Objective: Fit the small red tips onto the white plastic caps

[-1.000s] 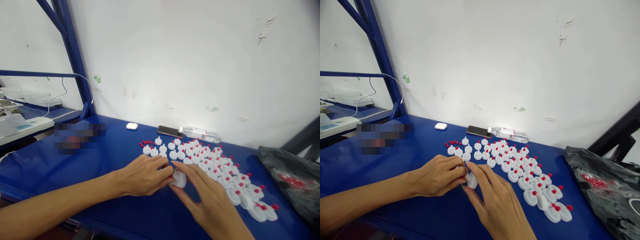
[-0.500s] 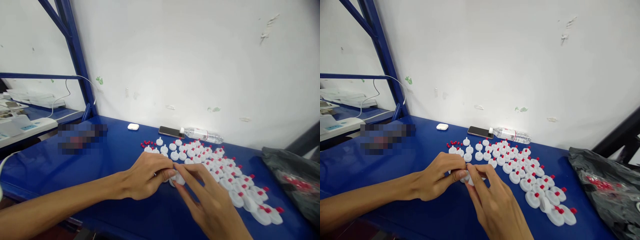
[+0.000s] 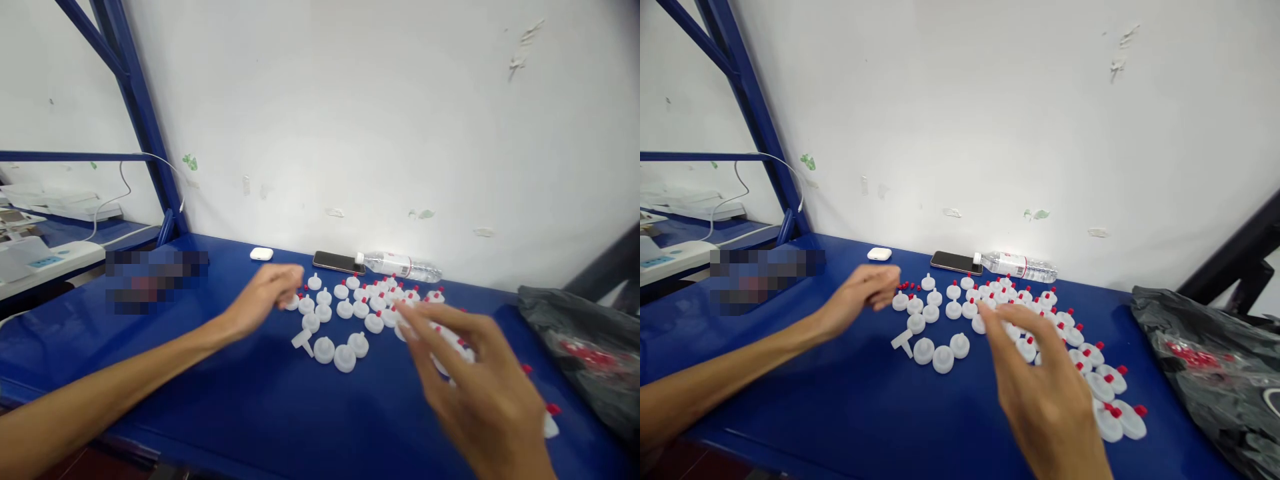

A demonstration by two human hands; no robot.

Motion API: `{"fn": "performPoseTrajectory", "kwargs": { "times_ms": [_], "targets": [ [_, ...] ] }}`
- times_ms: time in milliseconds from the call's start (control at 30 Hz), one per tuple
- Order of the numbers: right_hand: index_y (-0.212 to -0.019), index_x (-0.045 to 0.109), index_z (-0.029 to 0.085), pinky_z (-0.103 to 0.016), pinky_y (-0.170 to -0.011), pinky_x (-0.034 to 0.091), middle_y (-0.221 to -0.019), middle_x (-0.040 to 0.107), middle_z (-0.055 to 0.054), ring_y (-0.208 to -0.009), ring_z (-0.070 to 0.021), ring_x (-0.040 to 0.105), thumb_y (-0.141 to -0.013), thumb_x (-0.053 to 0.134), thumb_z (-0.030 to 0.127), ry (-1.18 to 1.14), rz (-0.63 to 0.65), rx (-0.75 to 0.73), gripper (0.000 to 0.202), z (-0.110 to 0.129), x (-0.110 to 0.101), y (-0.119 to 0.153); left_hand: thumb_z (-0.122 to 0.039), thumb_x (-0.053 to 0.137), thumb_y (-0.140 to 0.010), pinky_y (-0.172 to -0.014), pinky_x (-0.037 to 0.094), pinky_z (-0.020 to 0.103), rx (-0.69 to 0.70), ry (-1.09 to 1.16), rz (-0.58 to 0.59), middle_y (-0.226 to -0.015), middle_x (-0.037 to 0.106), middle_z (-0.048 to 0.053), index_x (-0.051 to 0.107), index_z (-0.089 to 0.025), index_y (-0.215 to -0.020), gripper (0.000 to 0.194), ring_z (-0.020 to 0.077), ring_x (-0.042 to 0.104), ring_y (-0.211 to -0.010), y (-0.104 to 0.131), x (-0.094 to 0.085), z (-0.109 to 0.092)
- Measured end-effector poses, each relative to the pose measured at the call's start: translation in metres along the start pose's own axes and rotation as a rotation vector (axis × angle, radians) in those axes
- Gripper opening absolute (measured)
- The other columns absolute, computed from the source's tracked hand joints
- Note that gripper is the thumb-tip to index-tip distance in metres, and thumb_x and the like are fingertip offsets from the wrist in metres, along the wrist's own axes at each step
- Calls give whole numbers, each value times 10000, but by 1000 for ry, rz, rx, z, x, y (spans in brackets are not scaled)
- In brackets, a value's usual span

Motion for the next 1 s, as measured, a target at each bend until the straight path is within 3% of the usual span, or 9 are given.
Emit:
{"fn": "performPoseTrajectory", "kwargs": {
  "times_ms": [67,167,300,533,700,1000],
  "targets": [
    [-1315,638,265,-313,-860,546,-1198,658,-64,-999,-184,688,-974,604,147,-32,-11,138,363,-21,-2,0,-464,312,-1035,-604,324,291,3,-109,-113,-612,391,-40,360,-213,-652,460,124,374,-582,-12,-24,13],
    [-1195,662,263,-340,-840,532,-1191,664,-47,-1011,-204,681,-995,570,231,-110,84,165,222,-27,8,0,-457,447,-996,-680,340,322,-16,-275,-126,-734,592,-4,576,-199,-742,384,159,483,-686,-24,-36,31],
    [-1147,625,269,-398,-908,511,-1142,699,-28,-1026,-225,673,-1003,528,274,-184,204,148,173,-19,24,3,-401,568,-924,-781,397,355,-34,-416,-41,-970,693,32,728,-238,-910,228,235,574,-930,-27,-26,48],
    [-1012,608,274,-387,-690,519,-910,735,-15,-795,-254,711,-989,505,353,-81,398,242,132,-28,39,16,-390,545,-928,-814,466,362,-52,-478,56,-1047,713,41,735,-251,-1066,273,241,617,-970,-26,-16,61],
    [-994,671,272,-352,-676,522,-1013,715,-33,-843,-231,712,-995,473,339,-86,417,223,208,-26,44,16,-399,503,-954,-804,469,360,-31,-493,46,-1018,714,44,738,-242,-1054,300,224,615,-930,-27,-17,61],
    [-976,713,294,-326,-581,525,-901,769,16,-687,-214,741,-970,521,313,-50,471,222,193,-26,48,19,-395,493,-959,-788,472,359,-25,-477,61,-1036,729,59,741,-225,-1071,321,221,615,-904,-24,-13,56]
  ]
}}
Point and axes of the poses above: each hand's wrist, its own y-axis away from the middle knuckle, its own x-axis out of the palm, z = x × y, the point moved 7 cm from there along -y, towards the middle knuckle
